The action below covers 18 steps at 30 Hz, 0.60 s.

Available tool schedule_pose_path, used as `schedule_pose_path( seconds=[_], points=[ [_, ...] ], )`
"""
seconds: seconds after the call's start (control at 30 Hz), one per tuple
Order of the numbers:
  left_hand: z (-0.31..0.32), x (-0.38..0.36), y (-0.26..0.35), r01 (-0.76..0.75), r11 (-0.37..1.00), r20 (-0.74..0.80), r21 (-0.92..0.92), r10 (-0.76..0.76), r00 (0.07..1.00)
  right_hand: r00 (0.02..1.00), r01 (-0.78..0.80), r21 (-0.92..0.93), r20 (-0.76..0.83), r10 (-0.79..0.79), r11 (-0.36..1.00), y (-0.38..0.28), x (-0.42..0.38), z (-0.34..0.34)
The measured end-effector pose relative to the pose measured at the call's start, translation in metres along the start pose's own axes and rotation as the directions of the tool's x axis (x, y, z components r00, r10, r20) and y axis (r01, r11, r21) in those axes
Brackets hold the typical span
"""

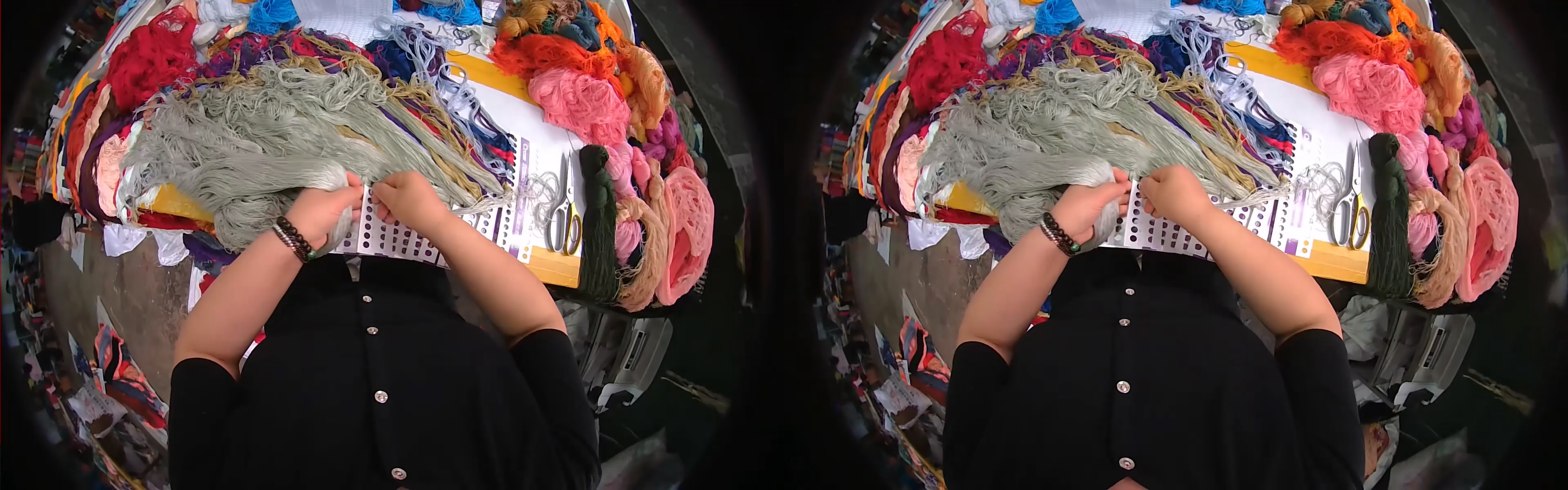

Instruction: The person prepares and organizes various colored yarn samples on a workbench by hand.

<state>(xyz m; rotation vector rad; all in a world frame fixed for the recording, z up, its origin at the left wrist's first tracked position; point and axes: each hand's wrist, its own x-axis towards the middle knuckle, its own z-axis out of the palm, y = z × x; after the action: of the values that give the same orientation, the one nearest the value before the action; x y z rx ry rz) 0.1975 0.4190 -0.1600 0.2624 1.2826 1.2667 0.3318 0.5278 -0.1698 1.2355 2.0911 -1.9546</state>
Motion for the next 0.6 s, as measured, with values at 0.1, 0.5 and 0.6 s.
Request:
schedule_pose_path(
  seconds=[0.1,0.5,0.6],
  points=[
    [-0.002,0.013,-0.006,-0.070,0.988,-0.063,0.140,0.079,0.995,1.000,-0.021,0.067,-0.021,0.023,0.998,0.001,0.001,0.000],
    [-0.013,0.021,-0.005,-0.232,0.600,-0.005,0.766,0.366,0.930,0.990,0.098,-0.123,-0.087,-0.109,0.987,0.006,-0.005,0.002],
    [-0.008,0.002,0.009,-0.138,0.990,0.053,0.034,0.136,0.989,0.982,0.174,-0.013,-0.068,-0.174,0.985,0.019,0.000,0.003]
  ],
)
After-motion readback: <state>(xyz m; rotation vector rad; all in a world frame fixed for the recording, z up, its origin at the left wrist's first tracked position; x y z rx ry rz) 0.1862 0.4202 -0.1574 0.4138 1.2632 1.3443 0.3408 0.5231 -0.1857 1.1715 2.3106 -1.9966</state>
